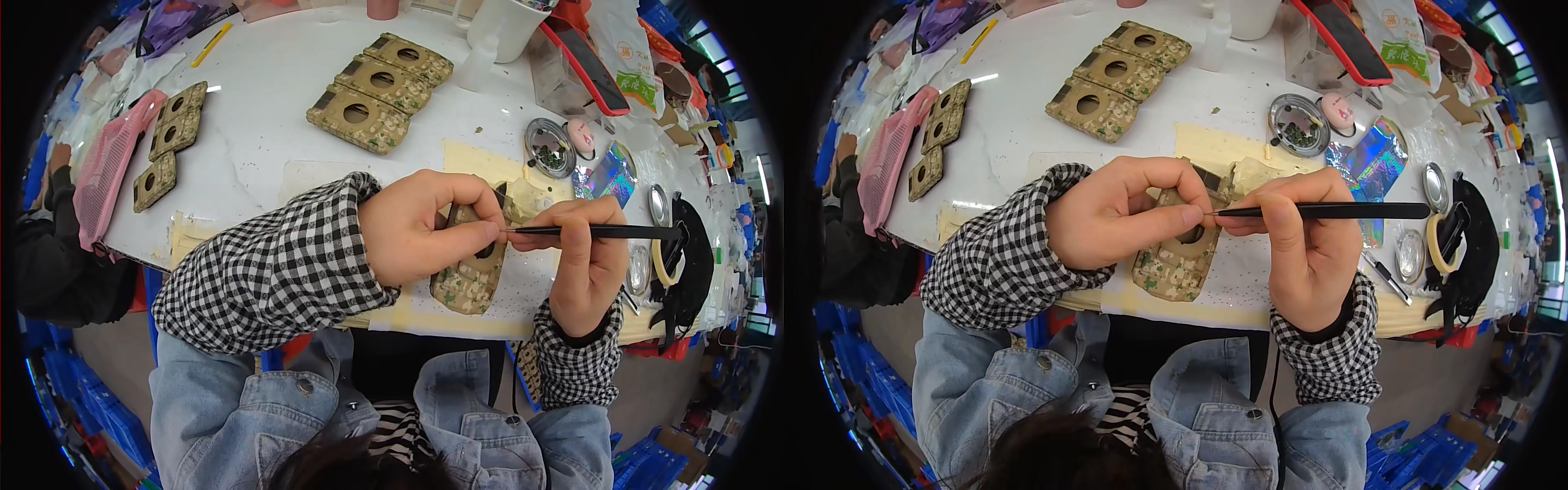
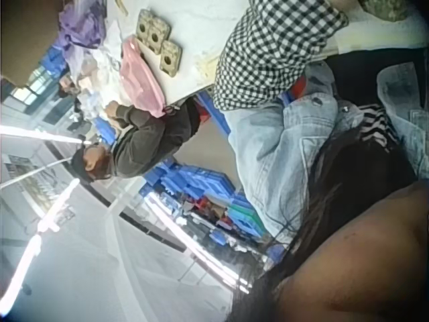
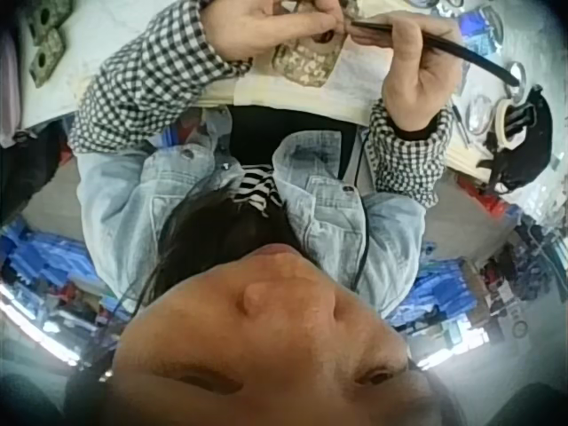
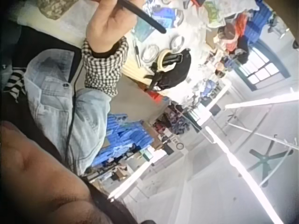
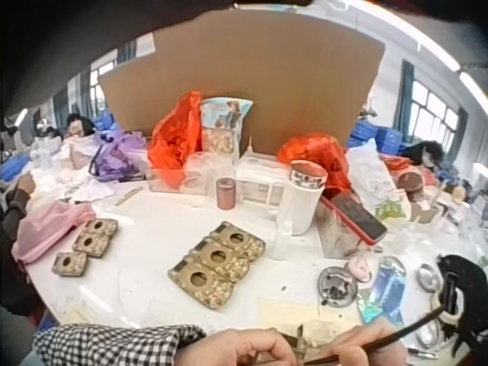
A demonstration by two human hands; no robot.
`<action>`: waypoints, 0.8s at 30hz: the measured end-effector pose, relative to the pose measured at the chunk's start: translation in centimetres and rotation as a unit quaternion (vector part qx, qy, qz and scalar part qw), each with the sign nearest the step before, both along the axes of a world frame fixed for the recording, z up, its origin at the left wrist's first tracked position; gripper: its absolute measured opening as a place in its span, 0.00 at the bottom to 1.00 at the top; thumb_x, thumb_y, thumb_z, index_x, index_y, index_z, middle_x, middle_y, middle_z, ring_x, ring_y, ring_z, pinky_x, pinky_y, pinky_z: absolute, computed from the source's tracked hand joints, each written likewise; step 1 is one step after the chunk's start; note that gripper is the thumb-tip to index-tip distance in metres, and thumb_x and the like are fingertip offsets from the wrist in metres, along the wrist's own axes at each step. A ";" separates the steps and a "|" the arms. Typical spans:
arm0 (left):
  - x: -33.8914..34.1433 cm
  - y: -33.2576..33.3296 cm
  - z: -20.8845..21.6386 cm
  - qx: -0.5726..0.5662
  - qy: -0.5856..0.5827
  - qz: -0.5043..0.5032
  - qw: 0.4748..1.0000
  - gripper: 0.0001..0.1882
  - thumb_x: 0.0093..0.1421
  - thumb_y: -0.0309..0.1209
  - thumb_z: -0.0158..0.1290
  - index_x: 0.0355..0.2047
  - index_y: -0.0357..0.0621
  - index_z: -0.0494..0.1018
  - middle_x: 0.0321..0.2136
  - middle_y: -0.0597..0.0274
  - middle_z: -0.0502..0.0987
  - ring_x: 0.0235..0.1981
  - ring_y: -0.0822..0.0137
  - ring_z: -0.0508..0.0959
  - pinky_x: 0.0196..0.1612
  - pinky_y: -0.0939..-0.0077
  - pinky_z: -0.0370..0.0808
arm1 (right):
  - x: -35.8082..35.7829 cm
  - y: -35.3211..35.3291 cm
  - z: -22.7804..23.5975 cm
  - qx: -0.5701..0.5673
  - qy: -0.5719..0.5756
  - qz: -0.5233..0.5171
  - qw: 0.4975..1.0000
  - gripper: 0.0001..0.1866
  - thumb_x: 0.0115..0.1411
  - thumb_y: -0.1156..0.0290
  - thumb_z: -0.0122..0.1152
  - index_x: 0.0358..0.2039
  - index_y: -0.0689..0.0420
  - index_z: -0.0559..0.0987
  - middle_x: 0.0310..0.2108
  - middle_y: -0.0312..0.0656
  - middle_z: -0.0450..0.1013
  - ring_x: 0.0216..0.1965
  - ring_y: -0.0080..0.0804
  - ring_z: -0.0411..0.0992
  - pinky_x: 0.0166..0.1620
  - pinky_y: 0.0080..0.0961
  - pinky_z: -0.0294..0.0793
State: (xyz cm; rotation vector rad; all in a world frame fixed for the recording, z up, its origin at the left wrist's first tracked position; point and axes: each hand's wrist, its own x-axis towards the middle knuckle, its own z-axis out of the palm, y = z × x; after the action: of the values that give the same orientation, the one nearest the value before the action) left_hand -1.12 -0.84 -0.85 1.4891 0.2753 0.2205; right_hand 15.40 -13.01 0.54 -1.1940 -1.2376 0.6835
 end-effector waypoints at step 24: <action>0.1 1.9 0.3 -0.277 0.037 0.003 0.960 0.10 0.57 0.23 0.46 0.40 0.37 0.69 0.36 0.60 0.74 0.36 0.72 0.76 0.40 0.78 0.75 | 0.1 0.0 1.3 0.079 -0.039 0.098 0.991 0.08 0.61 0.72 0.54 0.34 0.62 0.68 0.32 0.50 0.74 0.37 0.35 0.75 0.42 0.26 0.72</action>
State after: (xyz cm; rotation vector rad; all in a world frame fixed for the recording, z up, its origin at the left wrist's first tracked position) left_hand -1.04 1.02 -0.60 0.9414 0.3677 0.0792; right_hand 15.51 -12.98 1.87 -0.9838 -1.4618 0.6739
